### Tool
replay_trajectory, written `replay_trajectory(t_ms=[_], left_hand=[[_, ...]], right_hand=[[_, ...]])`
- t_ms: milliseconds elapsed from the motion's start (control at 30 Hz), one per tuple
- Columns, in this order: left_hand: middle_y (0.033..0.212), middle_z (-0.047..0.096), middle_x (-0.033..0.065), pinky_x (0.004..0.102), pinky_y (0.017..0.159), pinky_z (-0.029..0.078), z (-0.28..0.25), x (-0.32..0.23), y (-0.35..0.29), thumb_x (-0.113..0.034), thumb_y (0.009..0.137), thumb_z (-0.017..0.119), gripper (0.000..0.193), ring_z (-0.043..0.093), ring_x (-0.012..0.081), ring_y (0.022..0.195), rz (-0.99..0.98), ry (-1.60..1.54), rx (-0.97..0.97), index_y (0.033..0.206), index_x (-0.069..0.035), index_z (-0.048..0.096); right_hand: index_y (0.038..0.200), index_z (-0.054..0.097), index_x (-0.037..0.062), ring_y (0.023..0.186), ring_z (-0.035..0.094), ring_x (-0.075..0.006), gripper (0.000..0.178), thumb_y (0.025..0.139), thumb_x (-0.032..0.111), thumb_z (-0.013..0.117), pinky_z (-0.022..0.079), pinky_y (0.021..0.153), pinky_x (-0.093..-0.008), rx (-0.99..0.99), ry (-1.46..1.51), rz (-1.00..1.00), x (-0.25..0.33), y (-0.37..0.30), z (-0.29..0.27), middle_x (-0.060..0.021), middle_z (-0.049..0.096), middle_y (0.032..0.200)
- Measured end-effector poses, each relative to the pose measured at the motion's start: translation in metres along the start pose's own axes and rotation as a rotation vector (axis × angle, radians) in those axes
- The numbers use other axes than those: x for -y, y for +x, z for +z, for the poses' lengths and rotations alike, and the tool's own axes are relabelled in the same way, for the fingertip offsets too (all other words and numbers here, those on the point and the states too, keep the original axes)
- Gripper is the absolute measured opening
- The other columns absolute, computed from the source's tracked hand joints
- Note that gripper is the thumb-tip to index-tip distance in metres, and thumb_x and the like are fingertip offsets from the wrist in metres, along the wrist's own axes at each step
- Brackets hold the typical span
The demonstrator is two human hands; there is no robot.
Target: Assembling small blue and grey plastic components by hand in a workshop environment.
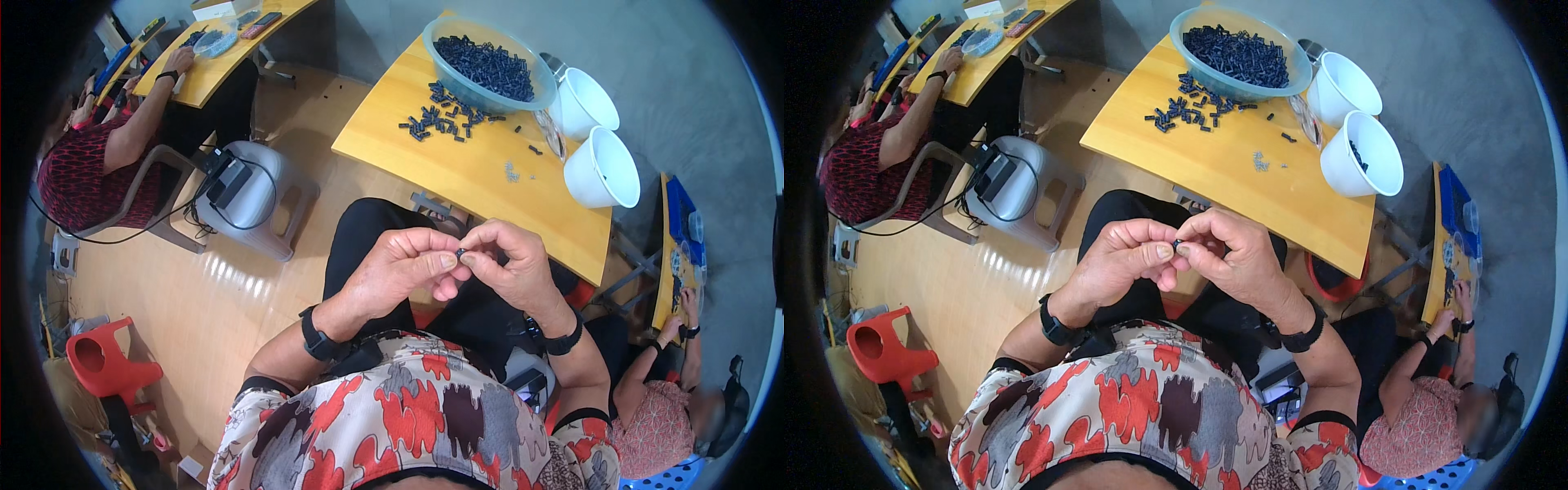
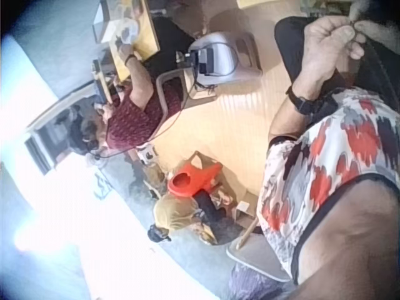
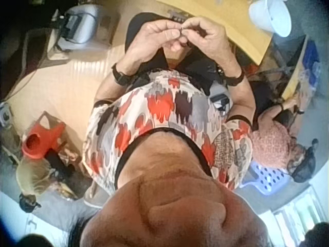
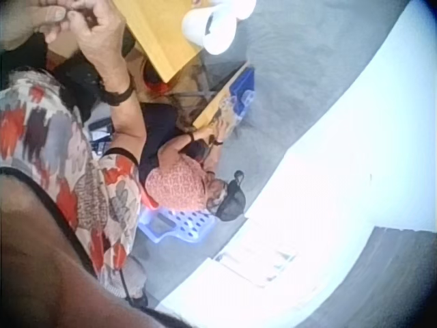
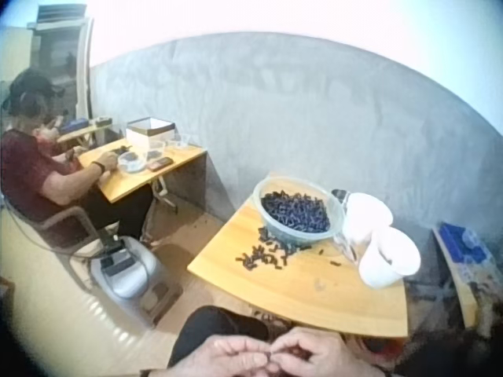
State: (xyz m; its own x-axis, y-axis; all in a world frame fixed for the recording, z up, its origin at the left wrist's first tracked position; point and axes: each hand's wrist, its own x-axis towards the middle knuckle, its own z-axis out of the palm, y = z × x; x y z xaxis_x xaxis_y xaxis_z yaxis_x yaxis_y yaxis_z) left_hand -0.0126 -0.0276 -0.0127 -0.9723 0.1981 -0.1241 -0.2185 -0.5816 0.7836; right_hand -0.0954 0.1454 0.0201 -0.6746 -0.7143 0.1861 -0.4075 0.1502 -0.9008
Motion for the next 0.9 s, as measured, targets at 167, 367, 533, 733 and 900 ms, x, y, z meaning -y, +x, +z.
replay_trajectory(t_ms=[167,367,533,733,900], left_hand=[[0.086,0.066,0.0088,0.0216,0.062,0.052,-0.008,0.002,0.004,-0.012,0.089,0.057,0.02,0.062,0.0087,0.067,-0.02,0.013,-0.006,0.103,0.002,0.061],[0.087,0.066,0.0123,0.025,0.062,0.053,-0.023,0.005,0.006,-0.011,0.088,0.058,0.018,0.063,0.013,0.068,-0.037,-0.068,-0.055,0.102,0.001,0.061],[0.087,0.066,0.0109,0.0245,0.062,0.053,-0.035,0.007,0.01,-0.011,0.089,0.057,0.017,0.063,0.012,0.068,-0.062,-0.071,-0.083,0.101,0.001,0.061],[0.086,0.066,0.0096,0.0232,0.063,0.053,-0.046,0.008,0.015,-0.011,0.091,0.055,0.019,0.063,0.0104,0.068,-0.068,-0.083,-0.091,0.102,0.002,0.06],[0.086,0.066,0.0095,0.0229,0.063,0.053,-0.054,0.008,0.022,-0.011,0.091,0.054,0.018,0.063,0.0102,0.068,-0.074,-0.091,-0.097,0.102,0.002,0.061]], right_hand=[[0.089,0.063,0.0012,0.064,0.054,-0.005,0.011,0.078,-0.001,0.064,0.044,0.057,-0.019,0.042,0.01,0.017,-0.006,0.008,0.003,-0.0017,0.061,0.078],[0.094,0.063,0.0005,0.068,0.057,-0.008,0.013,0.081,0.005,0.064,0.046,0.062,-0.0211,0.104,0.014,0.036,-0.016,0.024,0.003,-0.0041,0.063,0.082],[0.095,0.062,-0.0018,0.069,0.058,-0.0088,0.015,0.084,0.007,0.062,0.047,0.064,-0.0225,0.058,-0.117,0.228,-0.043,0.052,-0.006,-0.006,0.063,0.082],[0.096,0.061,0.0009,0.074,0.06,-0.0218,0.019,0.08,0.012,0.063,0.047,0.066,-0.0303,0.0,-0.432,0.093,-0.085,0.092,-0.014,-0.011,0.06,0.087],[0.102,0.06,0.0046,0.089,0.058,-0.0321,0.026,0.077,0.011,0.063,0.047,0.075,-0.0391,-0.03,-0.686,-0.071,-0.108,0.121,-0.017,-0.0113,0.057,0.1]])
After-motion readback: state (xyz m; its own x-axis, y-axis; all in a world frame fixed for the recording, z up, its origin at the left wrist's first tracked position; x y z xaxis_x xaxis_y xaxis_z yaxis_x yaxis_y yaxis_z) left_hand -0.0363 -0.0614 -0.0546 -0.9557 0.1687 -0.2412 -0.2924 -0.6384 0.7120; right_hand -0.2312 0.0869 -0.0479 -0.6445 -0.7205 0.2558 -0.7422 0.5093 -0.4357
